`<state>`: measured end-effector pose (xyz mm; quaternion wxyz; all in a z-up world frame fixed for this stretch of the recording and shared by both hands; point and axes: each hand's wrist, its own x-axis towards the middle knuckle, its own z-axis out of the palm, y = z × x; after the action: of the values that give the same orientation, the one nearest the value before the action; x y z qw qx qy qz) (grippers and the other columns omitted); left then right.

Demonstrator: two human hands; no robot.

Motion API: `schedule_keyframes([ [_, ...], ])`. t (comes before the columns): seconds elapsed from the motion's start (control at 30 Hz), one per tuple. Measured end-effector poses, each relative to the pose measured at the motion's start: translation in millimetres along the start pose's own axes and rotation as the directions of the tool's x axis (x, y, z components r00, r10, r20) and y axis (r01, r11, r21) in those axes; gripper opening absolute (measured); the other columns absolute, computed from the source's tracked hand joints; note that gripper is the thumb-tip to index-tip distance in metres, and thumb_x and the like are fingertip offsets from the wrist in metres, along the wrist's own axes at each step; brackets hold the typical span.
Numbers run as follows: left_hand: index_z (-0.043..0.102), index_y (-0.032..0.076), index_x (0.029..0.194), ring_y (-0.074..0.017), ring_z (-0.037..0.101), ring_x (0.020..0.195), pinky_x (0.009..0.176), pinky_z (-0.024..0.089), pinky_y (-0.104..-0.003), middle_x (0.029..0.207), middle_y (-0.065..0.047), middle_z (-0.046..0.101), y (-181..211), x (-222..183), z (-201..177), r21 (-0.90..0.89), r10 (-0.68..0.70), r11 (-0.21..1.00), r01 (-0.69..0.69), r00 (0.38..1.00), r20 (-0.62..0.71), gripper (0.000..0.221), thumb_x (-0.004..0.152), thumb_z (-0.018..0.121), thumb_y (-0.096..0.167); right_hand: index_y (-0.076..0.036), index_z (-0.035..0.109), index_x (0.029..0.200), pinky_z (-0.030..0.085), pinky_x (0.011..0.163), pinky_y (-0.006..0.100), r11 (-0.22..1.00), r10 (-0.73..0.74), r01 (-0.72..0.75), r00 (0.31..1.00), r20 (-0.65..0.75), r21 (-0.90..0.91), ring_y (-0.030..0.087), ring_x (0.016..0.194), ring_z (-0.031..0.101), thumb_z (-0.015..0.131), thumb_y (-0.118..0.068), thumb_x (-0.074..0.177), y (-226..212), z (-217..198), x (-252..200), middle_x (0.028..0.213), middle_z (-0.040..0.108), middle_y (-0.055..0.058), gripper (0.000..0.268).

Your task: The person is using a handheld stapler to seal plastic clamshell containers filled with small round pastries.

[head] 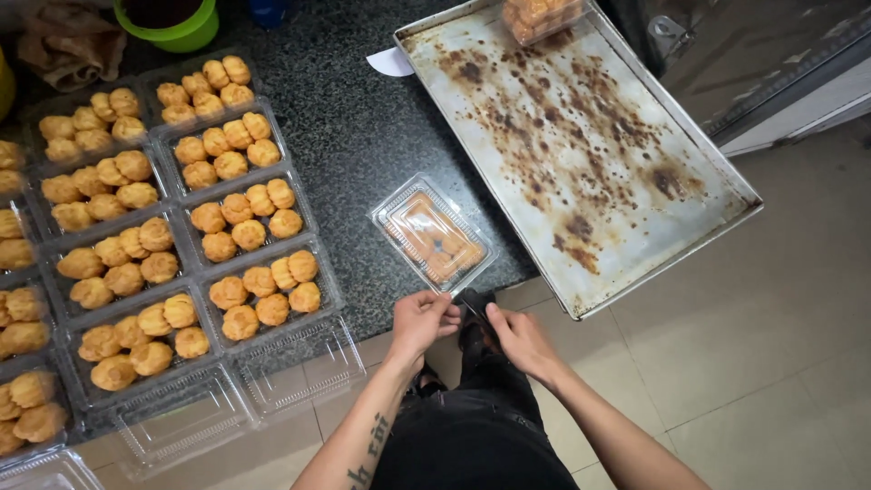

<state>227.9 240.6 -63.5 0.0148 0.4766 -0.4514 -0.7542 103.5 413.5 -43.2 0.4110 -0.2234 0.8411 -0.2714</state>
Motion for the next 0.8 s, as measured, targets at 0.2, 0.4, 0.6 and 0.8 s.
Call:
schedule_keyframes([
  [0.2, 0.074, -0.010, 0.124, -0.0283, 0.088, 0.084, 0.077, 0.075, -0.037, 0.098, -0.021, 0.085, -5.7, 6.8, -1.2, -0.034, -0.014, 0.999, 0.015, 1.000, 0.008, 0.030, 0.111, 0.068, 0.017, -0.014, 0.082, 0.076, 0.059, 0.084, 0.044, 1.000, -0.015, 0.015, 1.000, -0.017, -0.011, 0.030, 0.083, 0.080, 0.033, -0.064, 0.118, -10.7, 2.8, -2.7, 0.071, 0.085, 0.008, 0.082],
  [0.4, 0.075, -0.008, 0.120, -0.0283, 0.088, 0.085, 0.078, 0.075, -0.037, 0.098, -0.021, 0.086, -8.4, 8.6, -2.2, -0.019, -0.002, 1.000, 0.002, 1.000, 0.012, 0.028, 0.112, 0.068, 0.017, -0.013, 0.078, 0.075, 0.056, 0.086, 0.048, 0.999, 0.015, -0.016, 0.999, -0.028, -0.035, 0.037, 0.087, 0.078, 0.033, -0.068, 0.116, -6.9, 6.5, -0.6, 0.075, 0.085, 0.012, 0.082],
  [0.6, 0.077, -0.008, 0.117, -0.0288, 0.088, 0.085, 0.079, 0.075, -0.038, 0.097, -0.021, 0.086, -2.8, 4.8, -3.3, -0.003, -0.004, 1.000, 0.004, 1.000, 0.002, 0.027, 0.111, 0.070, 0.018, -0.009, 0.076, 0.074, 0.055, 0.082, 0.047, 0.999, 0.002, -0.003, 0.999, -0.040, -0.042, 0.036, 0.084, 0.078, 0.036, -0.066, 0.117, -11.3, 7.0, -0.7, 0.077, 0.084, 0.015, 0.082],
  [0.8, 0.077, -0.007, 0.117, -0.0290, 0.088, 0.087, 0.080, 0.075, -0.038, 0.099, -0.022, 0.086, -3.0, 9.9, -6.6, 0.029, -0.011, 1.000, 0.011, 1.000, 0.013, 0.029, 0.111, 0.070, 0.020, -0.011, 0.078, 0.078, 0.056, 0.082, 0.044, 1.000, 0.013, -0.012, 0.999, -0.053, 0.006, 0.031, 0.083, 0.078, 0.035, -0.067, 0.119, -10.4, 13.5, 1.2, 0.079, 0.085, 0.014, 0.082],
])
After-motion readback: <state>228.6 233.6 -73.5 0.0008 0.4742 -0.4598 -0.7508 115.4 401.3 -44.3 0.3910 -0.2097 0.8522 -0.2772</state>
